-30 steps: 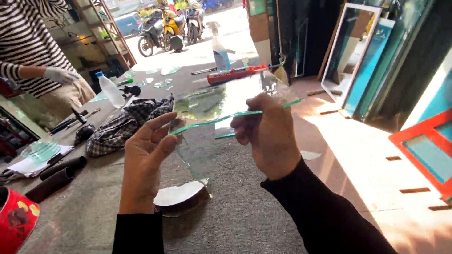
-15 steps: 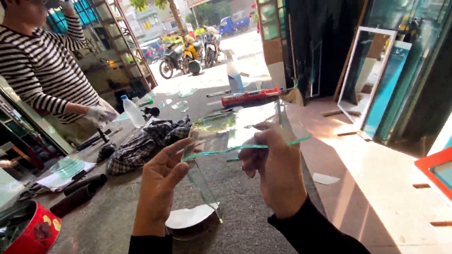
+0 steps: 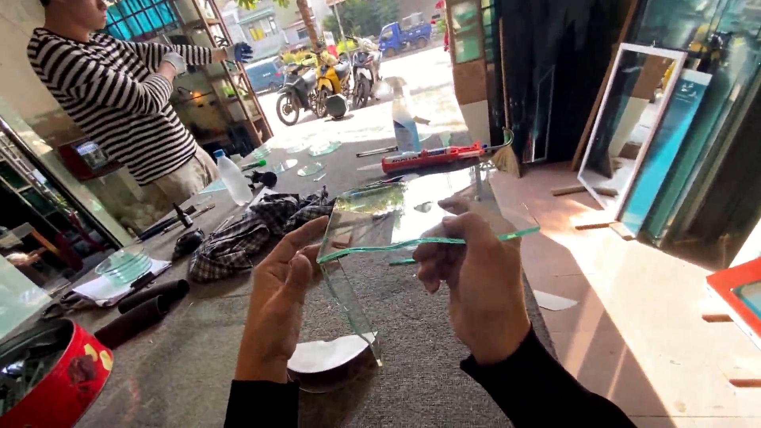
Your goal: Grinding and smoothing the edges of a cut piece of glass using a handheld abrasive stone on a workbench.
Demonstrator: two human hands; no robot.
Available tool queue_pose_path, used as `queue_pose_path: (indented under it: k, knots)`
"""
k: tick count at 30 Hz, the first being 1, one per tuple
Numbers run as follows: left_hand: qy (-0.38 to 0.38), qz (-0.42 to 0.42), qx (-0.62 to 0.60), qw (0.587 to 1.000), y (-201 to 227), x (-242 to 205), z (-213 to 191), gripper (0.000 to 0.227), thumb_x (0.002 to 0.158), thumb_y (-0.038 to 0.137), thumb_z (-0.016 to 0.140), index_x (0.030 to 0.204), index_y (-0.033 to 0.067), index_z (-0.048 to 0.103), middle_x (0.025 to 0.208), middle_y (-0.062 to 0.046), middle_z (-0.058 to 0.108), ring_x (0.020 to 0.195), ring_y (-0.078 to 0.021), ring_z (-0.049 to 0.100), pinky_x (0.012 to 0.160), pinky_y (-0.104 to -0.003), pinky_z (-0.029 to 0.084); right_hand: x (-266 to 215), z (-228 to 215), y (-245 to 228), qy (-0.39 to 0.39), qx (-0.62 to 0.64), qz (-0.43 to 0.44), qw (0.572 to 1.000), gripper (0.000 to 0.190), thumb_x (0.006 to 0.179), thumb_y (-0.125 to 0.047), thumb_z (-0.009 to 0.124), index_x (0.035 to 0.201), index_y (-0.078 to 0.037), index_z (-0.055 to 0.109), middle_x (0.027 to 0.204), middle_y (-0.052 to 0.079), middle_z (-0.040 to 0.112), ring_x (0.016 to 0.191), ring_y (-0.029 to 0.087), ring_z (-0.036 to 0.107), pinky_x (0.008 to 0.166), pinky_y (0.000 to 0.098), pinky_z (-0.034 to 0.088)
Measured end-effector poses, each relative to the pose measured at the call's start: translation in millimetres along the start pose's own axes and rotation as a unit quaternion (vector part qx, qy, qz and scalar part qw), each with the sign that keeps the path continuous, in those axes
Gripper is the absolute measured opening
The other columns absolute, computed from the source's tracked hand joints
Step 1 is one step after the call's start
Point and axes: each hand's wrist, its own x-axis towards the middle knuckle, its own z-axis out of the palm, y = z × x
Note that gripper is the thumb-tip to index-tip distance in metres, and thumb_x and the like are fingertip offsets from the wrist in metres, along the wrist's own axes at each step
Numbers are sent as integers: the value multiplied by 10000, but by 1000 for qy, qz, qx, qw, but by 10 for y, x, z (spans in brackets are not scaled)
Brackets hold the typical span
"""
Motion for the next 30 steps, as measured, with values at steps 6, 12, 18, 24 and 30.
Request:
queue_pose_path:
  k: [6, 12, 18, 24, 30]
  knots:
    - [-1, 16, -26, 1000, 15, 4, 13, 932, 792, 695, 708, 1493, 81, 693, 1513, -166, 758, 1325, -290, 748, 1096, -452, 626, 14, -3, 16, 2, 2, 2, 1000, 123, 952, -52, 539, 1030, 24, 596, 627, 260, 649, 420, 303, 540, 382, 388, 353]
    - [8, 39, 0, 999, -17, 0, 17, 894, 742, 652, 808, 1418, 70, 756, 1390, -179, 822, 1332, -290, 770, 1076, -480, 647, 3, -11, 26, -13, -14, -10, 1000, 124, 934, -55, 530, 853, 25, 578, 620, 252, 672, 418, 287, 560, 373, 380, 375]
    - [20, 43, 24, 999, -62, -19, -14, 748, 828, 557, 790, 1414, 93, 771, 1454, -143, 816, 1467, -279, 702, 1207, -475, 519, -22, -11, 30, -12, -3, -25, 1000, 263, 925, -77, 538, 1151, 29, 622, 625, 249, 671, 411, 281, 560, 365, 370, 385]
    - [9, 48, -19, 999, -120, -6, 2, 638, 818, 352, 869, 1392, 83, 796, 1337, -150, 887, 1288, -277, 826, 1144, -527, 587, 16, -86, 67, -52, -13, -56, 997, 511, 974, -105, 536, 1422, 90, 688, 622, 193, 691, 428, 234, 591, 359, 351, 413]
    - [-17, -31, -58, 998, -7, 7, 81, 912, 734, 197, 934, 1599, 137, 649, 1406, -226, 884, 1137, -273, 830, 941, -447, 659, 174, -149, 102, 13, -30, -1, 999, 622, 890, -80, 562, 1466, 114, 689, 621, 232, 638, 419, 294, 508, 370, 396, 330]
